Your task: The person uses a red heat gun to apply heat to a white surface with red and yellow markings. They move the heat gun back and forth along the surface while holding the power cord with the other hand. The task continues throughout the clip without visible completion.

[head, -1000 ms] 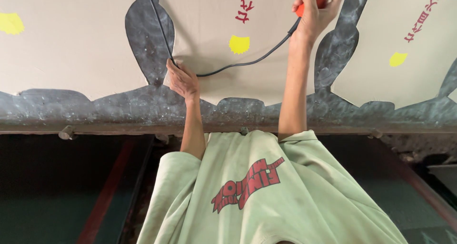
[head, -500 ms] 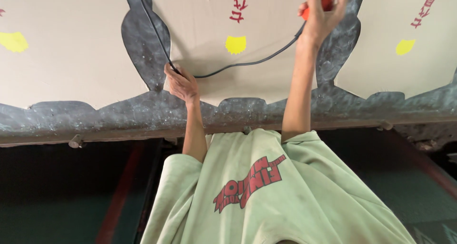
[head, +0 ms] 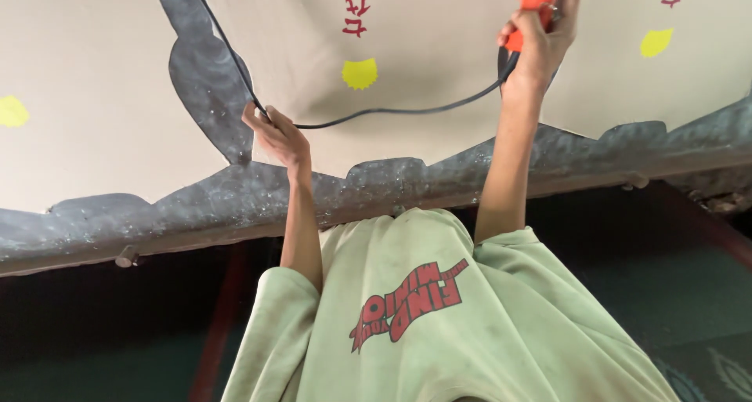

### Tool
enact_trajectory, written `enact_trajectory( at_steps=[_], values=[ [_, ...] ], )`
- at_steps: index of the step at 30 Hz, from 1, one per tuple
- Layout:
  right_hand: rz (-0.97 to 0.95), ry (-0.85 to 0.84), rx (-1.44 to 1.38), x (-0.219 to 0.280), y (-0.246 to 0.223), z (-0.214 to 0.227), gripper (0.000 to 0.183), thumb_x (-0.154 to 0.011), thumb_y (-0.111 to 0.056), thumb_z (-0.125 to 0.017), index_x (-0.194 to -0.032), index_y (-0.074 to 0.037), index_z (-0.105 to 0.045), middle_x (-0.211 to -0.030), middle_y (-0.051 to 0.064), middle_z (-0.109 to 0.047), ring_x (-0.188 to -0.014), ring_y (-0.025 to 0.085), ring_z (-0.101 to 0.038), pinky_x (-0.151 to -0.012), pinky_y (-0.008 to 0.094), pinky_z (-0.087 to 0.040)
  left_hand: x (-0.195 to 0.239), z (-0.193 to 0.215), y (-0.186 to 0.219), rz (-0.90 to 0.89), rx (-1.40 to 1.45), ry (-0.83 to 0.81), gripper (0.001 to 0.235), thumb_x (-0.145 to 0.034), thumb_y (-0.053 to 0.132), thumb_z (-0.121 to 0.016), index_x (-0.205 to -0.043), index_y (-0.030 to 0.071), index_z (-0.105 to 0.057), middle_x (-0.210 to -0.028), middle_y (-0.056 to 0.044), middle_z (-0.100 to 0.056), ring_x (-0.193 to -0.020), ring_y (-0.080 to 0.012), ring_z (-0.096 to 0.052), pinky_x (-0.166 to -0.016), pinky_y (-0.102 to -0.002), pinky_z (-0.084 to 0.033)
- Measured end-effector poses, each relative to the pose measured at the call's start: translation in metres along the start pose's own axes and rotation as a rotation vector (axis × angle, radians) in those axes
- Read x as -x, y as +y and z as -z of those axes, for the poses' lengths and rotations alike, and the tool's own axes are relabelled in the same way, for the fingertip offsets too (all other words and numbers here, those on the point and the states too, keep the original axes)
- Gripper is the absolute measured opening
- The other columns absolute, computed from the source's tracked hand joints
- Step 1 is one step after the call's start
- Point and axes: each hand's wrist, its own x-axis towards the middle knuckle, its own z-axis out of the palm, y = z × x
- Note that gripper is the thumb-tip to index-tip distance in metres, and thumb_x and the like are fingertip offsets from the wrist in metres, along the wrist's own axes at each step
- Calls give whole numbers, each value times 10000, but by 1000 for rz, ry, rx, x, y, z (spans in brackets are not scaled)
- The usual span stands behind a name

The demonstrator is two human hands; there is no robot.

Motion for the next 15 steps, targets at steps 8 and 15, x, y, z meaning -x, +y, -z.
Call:
enact_trajectory(
  at_steps=[8,15],
  values=[
    [21,-150,96,1,10,-24,596,-910,98,-599,-1484,-16,-488,-1185,243,-743,-674,184,-639,-571,328,-512,6,-26,-27,-113,-306,37,320,-1103,228,-471,-1379,68,-443,-844,-179,-690,-696,-354,-646,-620,-472,-436],
    [108,-159,25,-47,62,-47,259,-974,96,-692,-813,-15,-522,-714,68,-550,-590,209,-600,-558,362,-474,5,-35,-29,-87,-321,71,337,-1112,237,-438,-1382,36,-443,-905,-207,-703,-747,-395,-651,-662,-498,-443]
  ],
)
